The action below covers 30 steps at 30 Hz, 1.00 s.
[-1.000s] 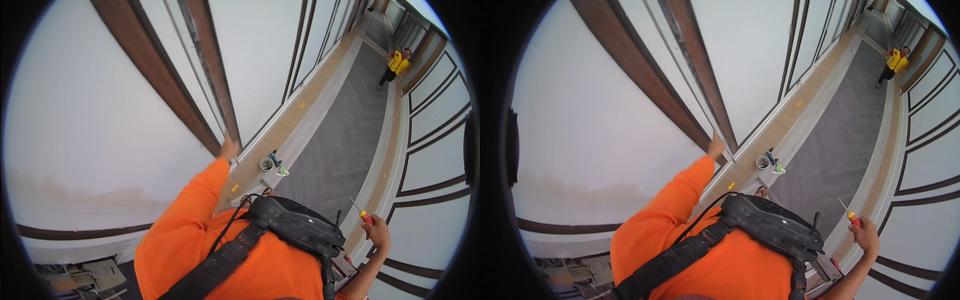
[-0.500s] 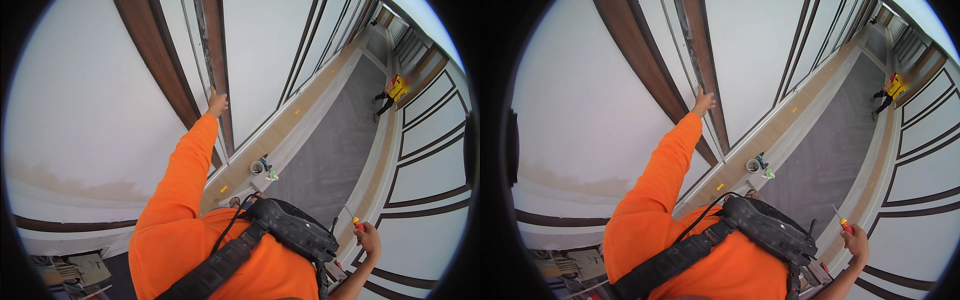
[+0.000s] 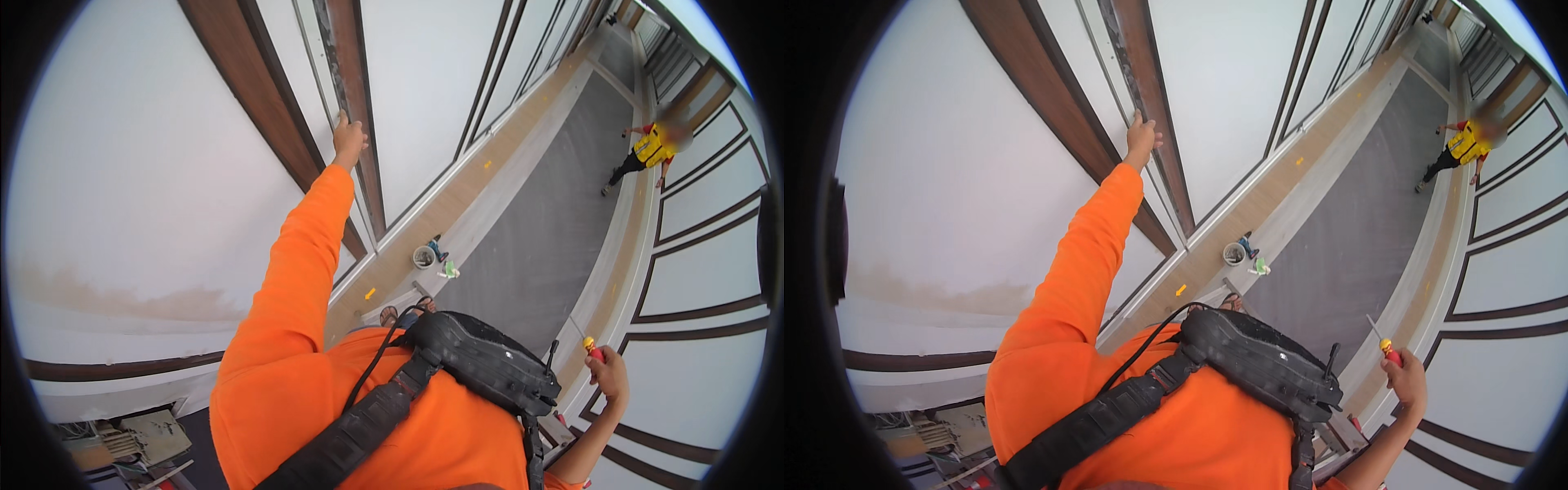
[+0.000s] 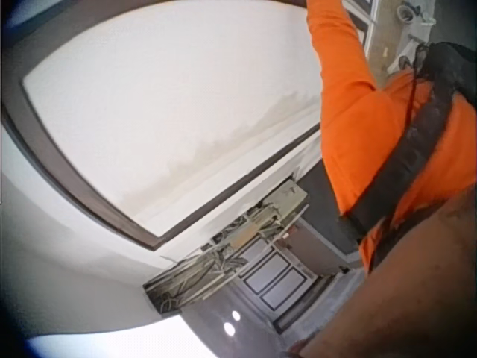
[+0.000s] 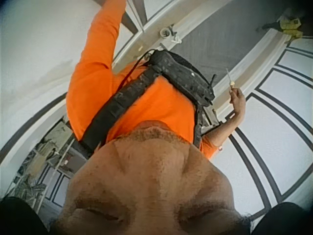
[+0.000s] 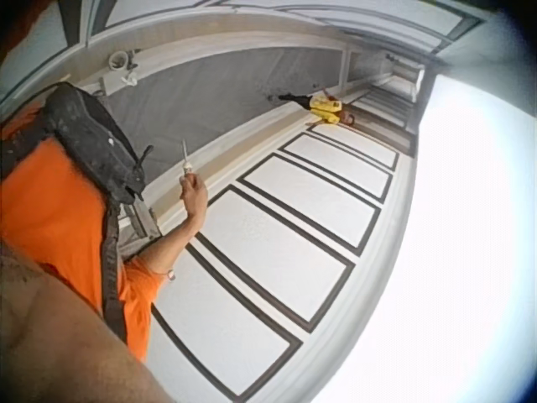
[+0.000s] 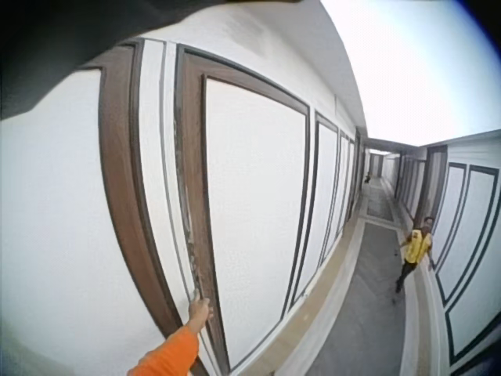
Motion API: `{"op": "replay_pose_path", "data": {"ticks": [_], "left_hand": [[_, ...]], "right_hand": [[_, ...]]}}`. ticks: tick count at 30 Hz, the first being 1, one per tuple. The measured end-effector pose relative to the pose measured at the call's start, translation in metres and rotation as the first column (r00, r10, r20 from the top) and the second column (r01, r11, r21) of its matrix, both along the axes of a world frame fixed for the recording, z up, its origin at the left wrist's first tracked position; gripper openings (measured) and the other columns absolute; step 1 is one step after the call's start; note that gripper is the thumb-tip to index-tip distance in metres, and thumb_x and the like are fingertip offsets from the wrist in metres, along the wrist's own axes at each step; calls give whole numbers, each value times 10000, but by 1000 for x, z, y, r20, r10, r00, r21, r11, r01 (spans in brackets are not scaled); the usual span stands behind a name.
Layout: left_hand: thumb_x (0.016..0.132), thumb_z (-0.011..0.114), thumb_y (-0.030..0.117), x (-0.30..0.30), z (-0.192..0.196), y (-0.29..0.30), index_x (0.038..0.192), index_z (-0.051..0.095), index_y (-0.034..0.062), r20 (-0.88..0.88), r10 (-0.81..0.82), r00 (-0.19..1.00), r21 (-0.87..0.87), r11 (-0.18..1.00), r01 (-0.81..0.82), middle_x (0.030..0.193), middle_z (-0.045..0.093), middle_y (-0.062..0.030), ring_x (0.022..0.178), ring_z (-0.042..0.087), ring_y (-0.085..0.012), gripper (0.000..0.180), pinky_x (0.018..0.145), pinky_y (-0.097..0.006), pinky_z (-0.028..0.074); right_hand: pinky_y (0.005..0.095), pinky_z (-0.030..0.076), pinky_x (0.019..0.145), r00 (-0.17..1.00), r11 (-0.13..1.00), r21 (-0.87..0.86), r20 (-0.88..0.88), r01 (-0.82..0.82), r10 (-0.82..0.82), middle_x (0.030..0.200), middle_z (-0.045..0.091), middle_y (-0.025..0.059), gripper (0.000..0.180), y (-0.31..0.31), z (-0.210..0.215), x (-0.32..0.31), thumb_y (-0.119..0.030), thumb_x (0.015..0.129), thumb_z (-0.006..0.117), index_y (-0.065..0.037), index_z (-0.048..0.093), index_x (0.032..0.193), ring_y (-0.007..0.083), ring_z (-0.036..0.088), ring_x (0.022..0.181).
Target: The person uses a screwdriver to fasten screws into a door frame. They repeatedly position screws and turn the screwdriver to secure the frame to the wall.
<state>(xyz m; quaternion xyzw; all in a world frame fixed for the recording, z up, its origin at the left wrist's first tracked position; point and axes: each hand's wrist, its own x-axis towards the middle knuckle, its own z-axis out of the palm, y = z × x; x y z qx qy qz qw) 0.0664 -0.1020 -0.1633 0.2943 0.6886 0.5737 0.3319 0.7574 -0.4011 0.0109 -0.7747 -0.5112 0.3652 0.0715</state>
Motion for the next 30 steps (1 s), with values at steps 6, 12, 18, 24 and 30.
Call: {"op": "replay_pose_path", "data": {"ticks": [6,12,18,24,30], "left_hand": [[1022,561,157,1,-49,-25,1708,109,240,-88,-100,991,-360,931,62,1187,683,-154,781,685,-221,826,602,-343,586],[1014,587,188,-23,-65,-23,1708,93,212,-83,-201,976,-395,906,153,1257,682,-171,829,700,-245,852,609,-356,589],[1047,553,195,-25,-36,-16,1706,65,195,52,-204,978,-285,935,210,1318,650,-182,908,713,-262,820,704,-374,614],[1055,548,193,-14,-27,-8,1704,51,160,109,-128,986,-190,971,147,1359,610,-195,917,705,-264,818,724,-376,616],[1036,562,172,-9,-32,-2,1692,191,163,122,-7,993,-61,998,15,1385,614,-169,823,713,-225,753,647,-332,610]], "right_hand": [[298,453,498,997,1000,5,-80,1,-1,676,574,28,212,1,4,-2,-142,864,722,28,656,972,122,561,527],[293,453,507,998,1000,2,-54,19,-19,679,575,32,227,-1,9,-5,-147,865,716,31,657,992,122,561,530],[294,452,508,1000,1000,25,-19,-2,3,684,581,30,222,-3,13,-5,-138,869,714,34,665,998,123,563,530],[297,451,510,998,999,20,-53,33,-32,691,583,27,224,-3,18,-7,-139,870,719,33,672,1006,120,563,532],[298,451,511,997,1000,17,-72,2,-1,691,588,31,233,-3,23,-9,-142,869,722,36,674,1012,122,564,530]]}}
